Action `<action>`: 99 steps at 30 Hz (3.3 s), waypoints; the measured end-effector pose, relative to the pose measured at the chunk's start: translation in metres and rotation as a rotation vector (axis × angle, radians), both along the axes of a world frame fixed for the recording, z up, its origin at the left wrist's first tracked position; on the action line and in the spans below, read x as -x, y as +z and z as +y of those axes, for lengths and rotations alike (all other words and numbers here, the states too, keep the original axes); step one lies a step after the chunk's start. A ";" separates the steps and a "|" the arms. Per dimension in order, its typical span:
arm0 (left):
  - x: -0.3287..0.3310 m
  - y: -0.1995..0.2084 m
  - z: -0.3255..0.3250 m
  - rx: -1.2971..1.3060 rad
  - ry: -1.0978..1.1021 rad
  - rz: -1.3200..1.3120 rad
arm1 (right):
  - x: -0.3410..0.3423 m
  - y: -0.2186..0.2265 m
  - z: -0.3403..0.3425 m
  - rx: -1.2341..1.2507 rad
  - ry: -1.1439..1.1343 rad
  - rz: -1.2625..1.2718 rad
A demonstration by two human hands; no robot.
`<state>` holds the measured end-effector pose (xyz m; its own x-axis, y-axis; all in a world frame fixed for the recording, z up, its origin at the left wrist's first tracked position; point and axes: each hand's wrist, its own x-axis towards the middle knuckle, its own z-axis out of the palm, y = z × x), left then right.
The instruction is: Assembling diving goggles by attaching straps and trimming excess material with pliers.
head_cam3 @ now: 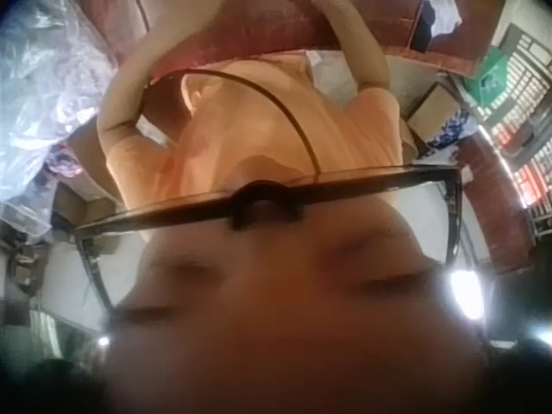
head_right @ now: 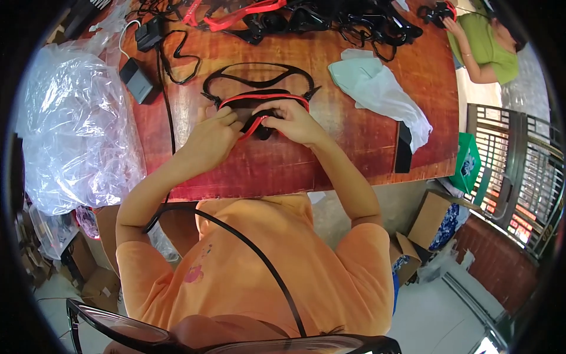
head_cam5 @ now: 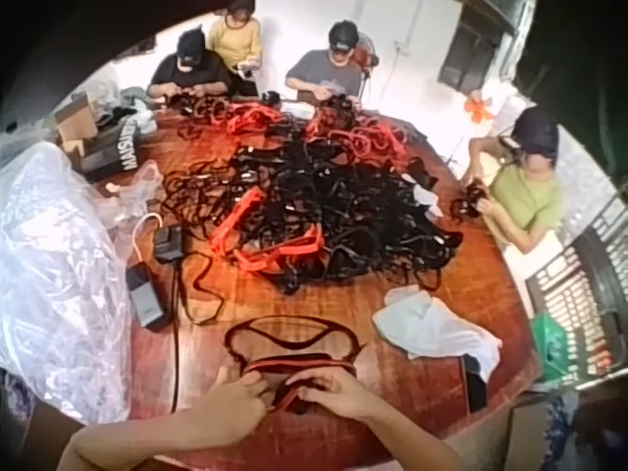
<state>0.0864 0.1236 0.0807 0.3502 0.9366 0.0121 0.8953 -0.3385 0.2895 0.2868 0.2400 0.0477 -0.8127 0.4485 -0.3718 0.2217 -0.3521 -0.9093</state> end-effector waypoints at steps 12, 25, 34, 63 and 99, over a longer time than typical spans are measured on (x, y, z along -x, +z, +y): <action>-0.006 -0.017 -0.018 -0.208 0.170 -0.439 | -0.002 0.004 0.006 -0.010 0.002 0.074; -0.017 -0.033 -0.015 -0.217 0.089 -0.283 | -0.018 0.017 -0.007 -0.534 -0.024 -0.156; -0.014 -0.044 -0.021 -0.428 -0.032 0.048 | -0.026 0.007 -0.054 -1.210 -0.259 -0.266; 0.031 0.019 0.049 -0.625 0.265 -0.634 | 0.001 0.067 0.019 -1.533 -0.704 0.062; 0.027 -0.051 0.039 -0.381 0.387 -0.738 | -0.186 0.008 0.182 -0.819 -0.431 -0.260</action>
